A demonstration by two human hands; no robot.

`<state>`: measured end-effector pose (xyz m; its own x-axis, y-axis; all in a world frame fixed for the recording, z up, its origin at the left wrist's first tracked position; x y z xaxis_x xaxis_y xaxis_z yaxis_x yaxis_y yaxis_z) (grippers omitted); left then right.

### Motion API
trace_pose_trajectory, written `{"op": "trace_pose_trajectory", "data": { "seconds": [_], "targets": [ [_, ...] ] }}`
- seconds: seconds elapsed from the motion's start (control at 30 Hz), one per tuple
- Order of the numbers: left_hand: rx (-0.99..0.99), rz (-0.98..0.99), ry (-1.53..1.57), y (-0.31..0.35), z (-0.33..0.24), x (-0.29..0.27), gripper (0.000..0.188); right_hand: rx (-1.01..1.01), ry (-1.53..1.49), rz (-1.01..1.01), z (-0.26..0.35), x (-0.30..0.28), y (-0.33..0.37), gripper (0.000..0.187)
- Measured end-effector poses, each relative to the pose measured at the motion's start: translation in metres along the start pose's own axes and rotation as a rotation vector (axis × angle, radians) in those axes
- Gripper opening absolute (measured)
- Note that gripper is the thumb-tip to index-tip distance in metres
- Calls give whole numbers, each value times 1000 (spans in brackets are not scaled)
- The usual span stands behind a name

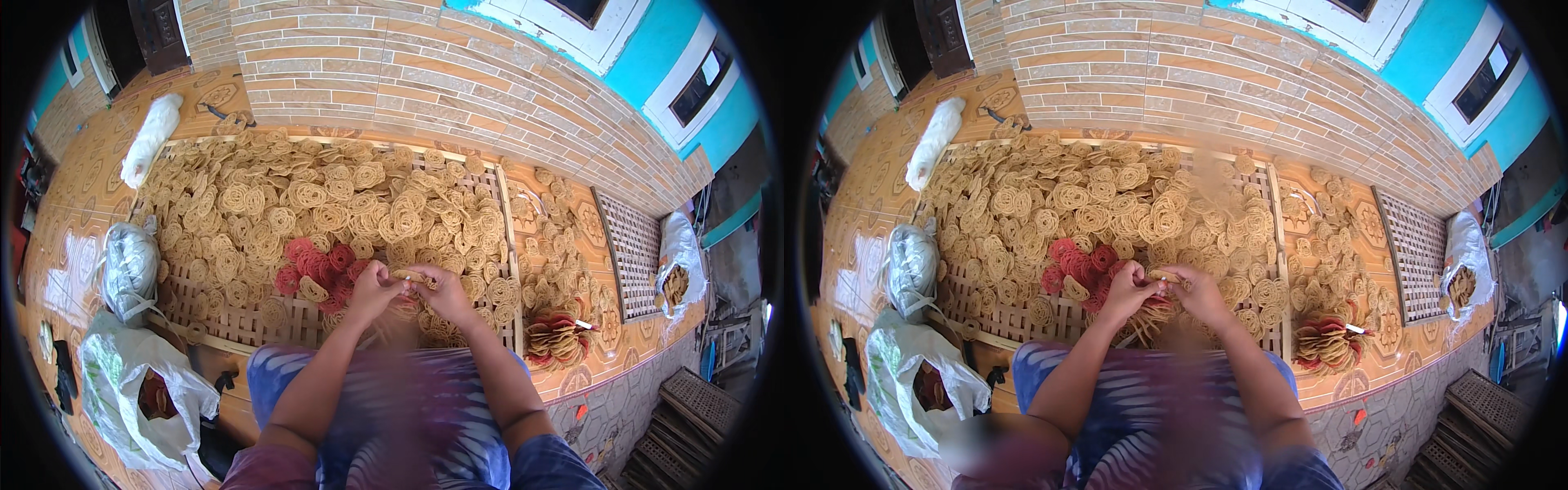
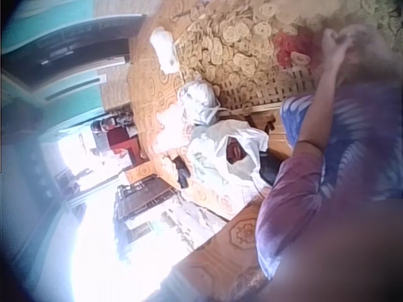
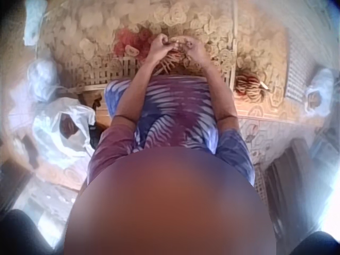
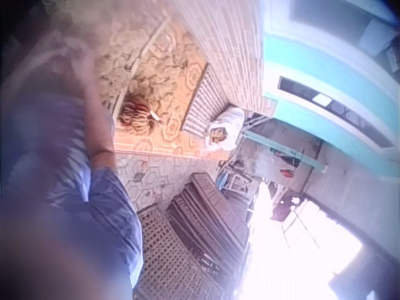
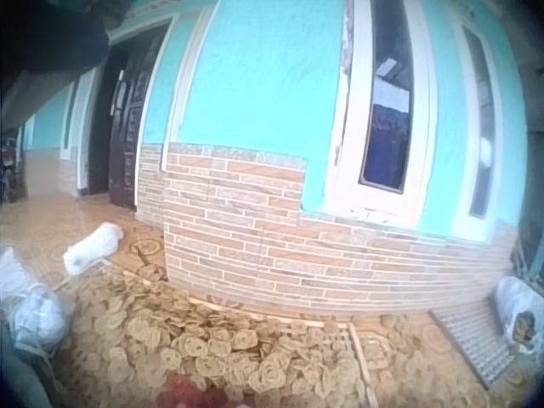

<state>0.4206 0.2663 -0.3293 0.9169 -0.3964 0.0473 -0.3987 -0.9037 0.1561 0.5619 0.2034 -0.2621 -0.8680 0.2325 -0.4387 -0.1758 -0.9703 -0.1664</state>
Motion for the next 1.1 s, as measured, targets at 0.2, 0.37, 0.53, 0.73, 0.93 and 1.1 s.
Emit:
{"op": "trace_pose_trajectory", "data": {
  "seconds": [0.2,0.37,0.53,0.73,0.93,1.1],
  "targets": [
    [-55,11,90,3,-2,2,39,-194,221,42,16,-1,1,35],
    [-30,4,27,2,-4,1,40,-184,194,-22,19,-2,4,37],
    [-34,12,3,3,5,-1,40,-237,188,-55,25,-4,5,39],
    [-30,-20,85,0,10,-2,47,-236,217,-62,27,-5,5,38],
    [-27,4,186,5,1,0,47,-261,251,-54,31,-6,4,37],
    [-27,-14,58,2,2,-2,46,-202,249,-44,25,-6,4,37]
  ]
}}
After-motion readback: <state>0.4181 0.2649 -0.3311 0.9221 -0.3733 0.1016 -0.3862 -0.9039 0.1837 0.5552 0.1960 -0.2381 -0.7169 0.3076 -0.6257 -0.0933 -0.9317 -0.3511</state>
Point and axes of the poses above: each hand's wrist, its own y-axis away from the middle knuckle, its own x-axis out of the palm, z = x × y, the point moved 7 cm from there along -y, towards the middle knuckle, and after that the axes turned 8 degrees about -z, right-handed, at the moved point
